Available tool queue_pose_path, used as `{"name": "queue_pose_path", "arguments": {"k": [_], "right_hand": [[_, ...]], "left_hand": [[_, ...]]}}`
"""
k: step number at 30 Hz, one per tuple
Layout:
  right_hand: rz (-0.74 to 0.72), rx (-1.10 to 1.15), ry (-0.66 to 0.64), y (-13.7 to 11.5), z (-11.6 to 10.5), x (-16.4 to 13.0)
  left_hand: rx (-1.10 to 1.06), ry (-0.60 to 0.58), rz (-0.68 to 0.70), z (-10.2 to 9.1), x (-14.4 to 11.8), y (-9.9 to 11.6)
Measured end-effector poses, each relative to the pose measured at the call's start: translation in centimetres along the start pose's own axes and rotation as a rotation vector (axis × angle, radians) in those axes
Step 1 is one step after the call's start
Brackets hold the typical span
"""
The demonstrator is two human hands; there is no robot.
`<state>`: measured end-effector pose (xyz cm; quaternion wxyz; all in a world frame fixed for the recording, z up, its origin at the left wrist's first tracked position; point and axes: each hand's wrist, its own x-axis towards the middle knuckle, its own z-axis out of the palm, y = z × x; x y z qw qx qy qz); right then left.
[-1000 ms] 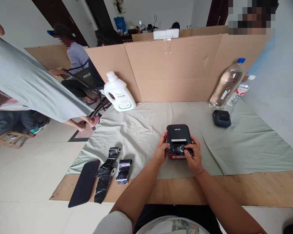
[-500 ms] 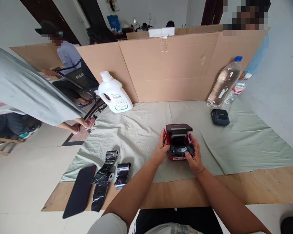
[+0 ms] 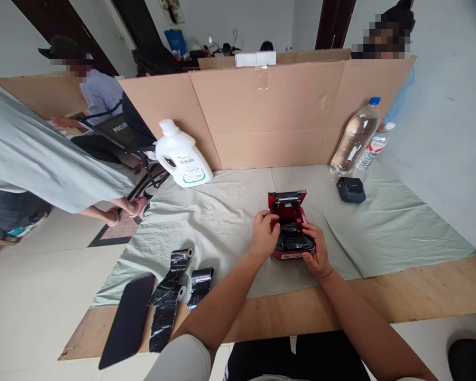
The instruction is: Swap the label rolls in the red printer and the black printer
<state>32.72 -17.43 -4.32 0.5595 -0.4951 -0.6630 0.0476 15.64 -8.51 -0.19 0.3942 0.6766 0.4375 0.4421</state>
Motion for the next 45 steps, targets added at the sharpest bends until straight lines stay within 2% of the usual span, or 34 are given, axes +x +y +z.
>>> {"name": "queue_pose_path", "arguments": {"k": [1,5,7,11,15,18,20,23,25,27,30,33,36,39,42,45], "right_hand": [[-0.008,-0.005,0.01,0.1,0.1,0.0],[-0.031,-0.033,0.037,0.5,0.3,-0.1],[-0.042,-0.044,0.04,0.7,0.3,-0.1],[-0.08,-0.024,0.054,0.6,0.3,0.1],[-0.062,0.006,0.071,0.1,0.1,0.3],[0.0,0.043,0.07,0.1,0.1,0.1],[0.02,0.082,0.077,0.2,0.2,-0.1],[0.029,0.126,0.091,0.4,0.3,-0.3],[0.022,0.132,0.085,0.4,0.2,-0.2],[0.0,0.125,0.074,0.4,0.2,-0.1],[-0.025,0.105,0.083,0.4,0.1,0.0],[-0.041,0.084,0.091,0.4,0.1,0.0],[-0.052,0.073,0.09,0.5,0.1,-0.1],[-0.058,0.062,0.089,0.6,0.1,-0.1],[-0.053,0.049,0.085,0.7,0.1,-0.2],[-0.047,0.041,0.086,0.8,0.1,-0.3]], "left_hand": [[0.064,-0.047,0.041,0.1,0.8,0.3],[0.29,-0.365,0.117,1.8,4.1,0.5],[0.372,-0.441,0.104,2.9,5.4,0.2],[0.439,-0.408,0.055,4.6,6.4,0.2],[0.475,-0.387,0.043,3.9,5.6,1.5],[0.365,-0.369,0.061,1.9,4.2,3.2],[0.136,-0.412,0.023,0.0,3.0,4.5],[-0.229,-0.624,-0.184,-4.1,1.8,6.0],[-0.286,-0.73,-0.316,-7.3,1.4,6.2],[-0.148,-0.752,-0.393,-10.5,1.4,5.3],[0.223,-0.742,-0.476,-13.9,1.4,2.2],[0.543,-0.639,-0.479,-15.8,0.8,-1.6],[0.678,-0.541,-0.442,-16.7,-0.2,-4.2],[0.692,-0.529,-0.432,-17.2,-1.0,-5.1],[0.707,-0.537,-0.416,-17.8,-1.1,-4.9],[0.695,-0.515,-0.413,-19.4,-0.7,-4.5]]}}
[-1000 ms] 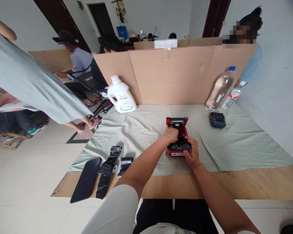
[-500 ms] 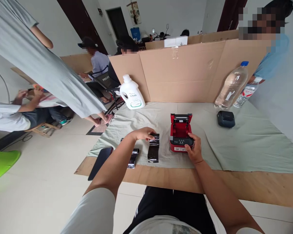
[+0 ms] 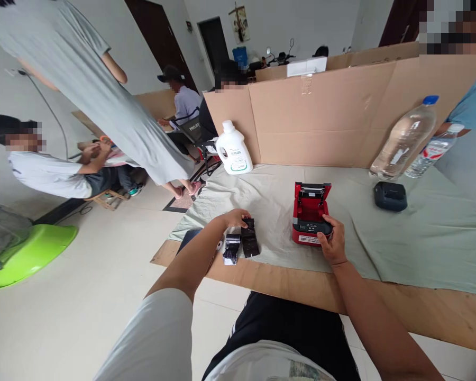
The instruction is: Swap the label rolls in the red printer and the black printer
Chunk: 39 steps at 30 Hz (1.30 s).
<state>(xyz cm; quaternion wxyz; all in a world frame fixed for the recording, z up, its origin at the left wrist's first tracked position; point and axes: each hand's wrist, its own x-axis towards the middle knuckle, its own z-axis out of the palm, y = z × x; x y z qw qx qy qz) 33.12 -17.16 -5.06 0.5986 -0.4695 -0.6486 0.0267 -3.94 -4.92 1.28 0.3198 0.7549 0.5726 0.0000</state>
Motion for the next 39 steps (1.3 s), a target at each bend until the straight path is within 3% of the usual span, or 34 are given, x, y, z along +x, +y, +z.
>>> {"name": "queue_pose_path", "arguments": {"k": [4,6,11,15,18,21,24,26,28,31,34,39], "right_hand": [[0.009,-0.007,-0.005,0.0,0.0,-0.1],[0.011,-0.016,-0.005,0.0,0.0,-0.1],[0.002,-0.012,0.001,-0.1,0.0,0.0],[0.02,-0.014,-0.004,-0.2,0.0,-0.1],[0.041,-0.012,-0.017,-0.4,-0.1,-0.1],[0.067,-0.01,-0.023,-0.6,-0.1,0.0],[0.06,-0.032,-0.013,-1.1,-0.2,0.1],[0.034,-0.075,-0.003,-1.4,-0.3,0.2],[-0.008,-0.124,0.018,-1.6,-0.5,0.3],[-0.071,-0.163,0.042,-1.8,-0.9,0.5],[-0.126,-0.178,0.0,-2.1,-1.2,0.7],[-0.171,-0.191,-0.058,-2.6,-1.1,1.0]], "left_hand": [[0.036,0.203,-0.135,-3.1,-1.1,-2.3],[0.077,0.231,-0.197,-4.1,-1.9,-3.5],[0.121,0.197,-0.215,-3.0,-3.8,-4.8],[0.082,0.203,-0.162,-3.0,-4.5,-4.1],[-0.122,0.158,-0.007,-4.3,-4.5,-1.4],[-0.533,-0.073,0.226,-4.6,-4.4,4.0],[-0.687,-0.315,0.367,-2.6,-4.0,10.9],[-0.696,-0.362,0.44,-0.4,-3.0,15.1],[-0.729,-0.331,0.513,1.8,-1.1,18.3],[-0.613,-0.223,0.548,4.1,2.4,20.6],[-0.282,-0.088,0.527,5.0,5.2,21.4],[0.259,0.032,0.457,5.1,6.3,22.6]]}}
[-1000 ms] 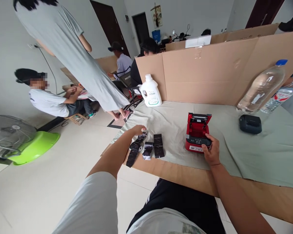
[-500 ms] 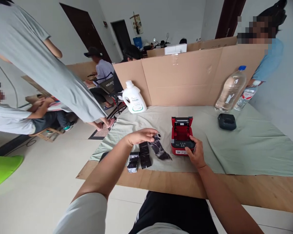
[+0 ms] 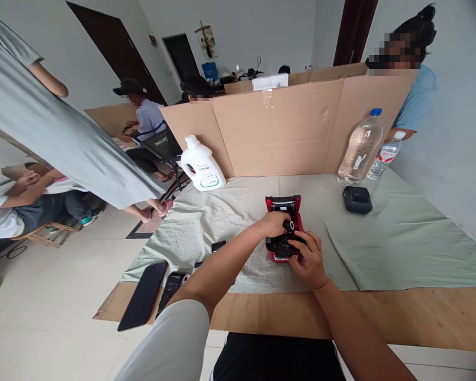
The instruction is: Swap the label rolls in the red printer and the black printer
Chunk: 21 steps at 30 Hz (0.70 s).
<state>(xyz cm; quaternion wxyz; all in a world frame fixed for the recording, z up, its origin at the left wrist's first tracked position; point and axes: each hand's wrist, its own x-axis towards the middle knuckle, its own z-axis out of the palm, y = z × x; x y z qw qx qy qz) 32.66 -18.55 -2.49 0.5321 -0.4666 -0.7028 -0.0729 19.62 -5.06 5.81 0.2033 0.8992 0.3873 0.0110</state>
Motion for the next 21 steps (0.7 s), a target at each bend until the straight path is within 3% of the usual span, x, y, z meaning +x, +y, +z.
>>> {"name": "queue_pose_path", "arguments": {"k": [10,15,21], "right_hand": [[0.021,0.007,-0.022,-0.1,0.2,-0.3],[0.018,-0.021,-0.017,-0.2,0.4,-0.2],[-0.006,-0.043,0.012,-0.3,0.2,-0.2]], "left_hand": [[0.263,-0.088,-0.011,0.4,0.8,1.4],[0.246,-0.01,-0.101,1.3,0.9,1.6],[0.125,0.046,-0.038,1.0,-0.1,1.1]]}}
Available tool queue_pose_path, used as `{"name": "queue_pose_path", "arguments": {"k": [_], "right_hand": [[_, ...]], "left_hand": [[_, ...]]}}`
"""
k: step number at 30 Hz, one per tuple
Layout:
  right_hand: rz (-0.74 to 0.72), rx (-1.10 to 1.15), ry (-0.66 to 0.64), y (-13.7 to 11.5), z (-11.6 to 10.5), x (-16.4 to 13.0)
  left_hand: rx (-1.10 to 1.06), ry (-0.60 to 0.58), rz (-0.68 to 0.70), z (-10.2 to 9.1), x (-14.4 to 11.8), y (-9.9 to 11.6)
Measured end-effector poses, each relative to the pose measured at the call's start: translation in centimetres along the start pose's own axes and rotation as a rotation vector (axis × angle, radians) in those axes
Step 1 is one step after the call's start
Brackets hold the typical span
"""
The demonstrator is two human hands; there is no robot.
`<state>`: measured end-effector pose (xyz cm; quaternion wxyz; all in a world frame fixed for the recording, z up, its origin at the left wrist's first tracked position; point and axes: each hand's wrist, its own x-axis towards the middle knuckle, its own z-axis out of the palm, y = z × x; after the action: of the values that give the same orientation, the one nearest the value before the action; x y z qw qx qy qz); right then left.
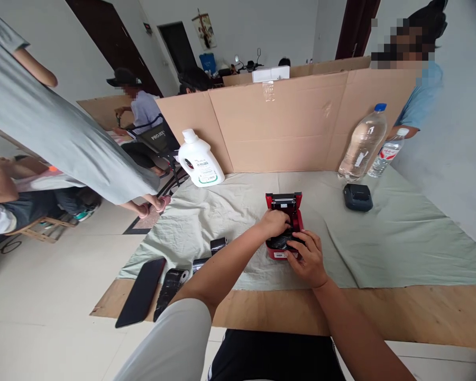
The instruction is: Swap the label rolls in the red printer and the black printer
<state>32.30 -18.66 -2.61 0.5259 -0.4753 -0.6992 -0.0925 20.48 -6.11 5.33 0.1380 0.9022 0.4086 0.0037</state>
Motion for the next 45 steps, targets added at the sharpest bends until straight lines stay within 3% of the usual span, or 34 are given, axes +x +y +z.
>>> {"name": "queue_pose_path", "arguments": {"k": [3,6,8,10,16,23,28,35,45], "right_hand": [[-0.013,-0.011,0.011,-0.1,-0.1,0.1],[-0.015,0.021,0.026,-0.2,-0.2,0.2],[0.0,0.044,0.025,-0.2,-0.3,0.3],[0.016,0.053,0.021,-0.1,-0.4,0.2],[-0.002,0.046,0.025,0.3,-0.8,0.3],[-0.007,0.001,0.03,0.2,-0.7,0.0],[-0.01,0.005,0.072,0.0,-0.6,0.0],[0.022,0.008,0.007,0.0,-0.2,0.3],[0.07,-0.102,-0.003,0.1,0.1,0.5]], "left_hand": [[-0.234,0.201,0.058,-0.4,-1.8,-0.6],[-0.417,0.553,0.036,-0.5,-3.2,-1.7],[-0.423,0.765,-0.004,-0.3,-3.4,-2.6],[-0.39,0.857,0.01,-0.1,-3.0,-3.5],[-0.452,0.733,0.14,1.0,-2.4,-3.9],[-0.432,0.773,0.218,2.4,-6.0,-2.1],[-0.379,0.747,0.19,4.7,-8.3,-1.5],[-0.27,0.807,0.199,7.6,-9.1,-1.2],[-0.267,0.927,0.187,9.1,-8.4,-1.0]]}}
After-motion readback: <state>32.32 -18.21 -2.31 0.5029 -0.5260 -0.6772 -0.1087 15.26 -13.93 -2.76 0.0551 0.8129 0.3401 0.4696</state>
